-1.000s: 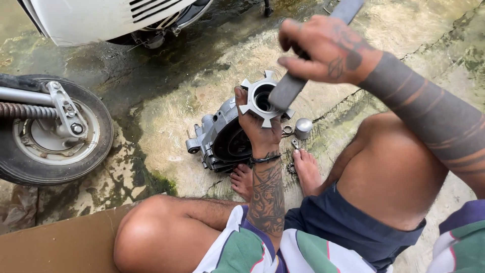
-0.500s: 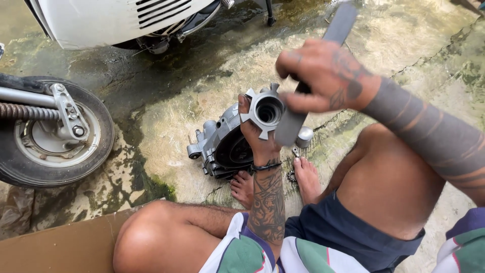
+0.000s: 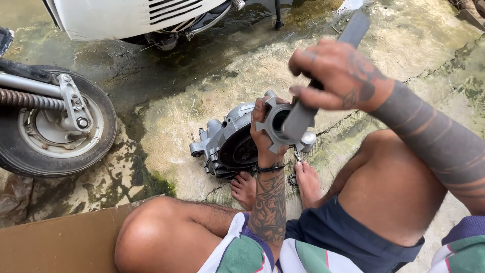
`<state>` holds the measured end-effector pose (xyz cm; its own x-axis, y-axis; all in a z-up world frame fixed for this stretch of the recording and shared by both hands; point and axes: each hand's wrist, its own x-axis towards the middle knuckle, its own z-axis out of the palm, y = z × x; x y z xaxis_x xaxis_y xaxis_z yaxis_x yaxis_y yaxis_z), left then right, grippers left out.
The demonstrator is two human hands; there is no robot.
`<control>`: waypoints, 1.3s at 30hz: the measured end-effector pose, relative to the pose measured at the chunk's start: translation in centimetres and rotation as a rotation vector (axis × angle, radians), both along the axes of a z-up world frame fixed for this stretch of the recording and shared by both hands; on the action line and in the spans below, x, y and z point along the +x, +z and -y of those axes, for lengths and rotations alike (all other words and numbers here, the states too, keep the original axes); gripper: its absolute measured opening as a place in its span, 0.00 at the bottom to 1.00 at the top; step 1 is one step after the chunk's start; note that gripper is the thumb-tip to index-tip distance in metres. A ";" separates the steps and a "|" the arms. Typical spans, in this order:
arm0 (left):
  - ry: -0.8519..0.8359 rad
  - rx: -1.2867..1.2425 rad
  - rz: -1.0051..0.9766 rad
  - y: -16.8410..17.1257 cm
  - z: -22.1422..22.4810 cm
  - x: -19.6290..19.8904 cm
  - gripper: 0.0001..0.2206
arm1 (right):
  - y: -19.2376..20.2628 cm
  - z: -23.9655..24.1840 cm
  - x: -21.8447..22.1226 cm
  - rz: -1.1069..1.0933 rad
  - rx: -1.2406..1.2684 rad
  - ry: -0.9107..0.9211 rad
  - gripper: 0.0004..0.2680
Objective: Cleaning and scraping motorcycle engine components including the casing, piston, and gears using a metal file while sitting on the ground.
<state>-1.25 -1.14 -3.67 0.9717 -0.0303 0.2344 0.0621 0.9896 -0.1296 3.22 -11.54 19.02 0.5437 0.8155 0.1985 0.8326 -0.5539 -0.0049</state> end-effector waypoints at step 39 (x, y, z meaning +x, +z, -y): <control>0.141 -0.057 -0.273 1.6 -2.5 0.6 0.14 | 0.7 -0.4 -3.2 0.283 -0.074 -0.027 0.09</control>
<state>-0.67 1.38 -2.09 0.9927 0.1146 -0.0383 -0.1197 0.9767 -0.1782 0.03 -11.18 19.72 0.4967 0.8194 0.2860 0.7800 -0.5660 0.2669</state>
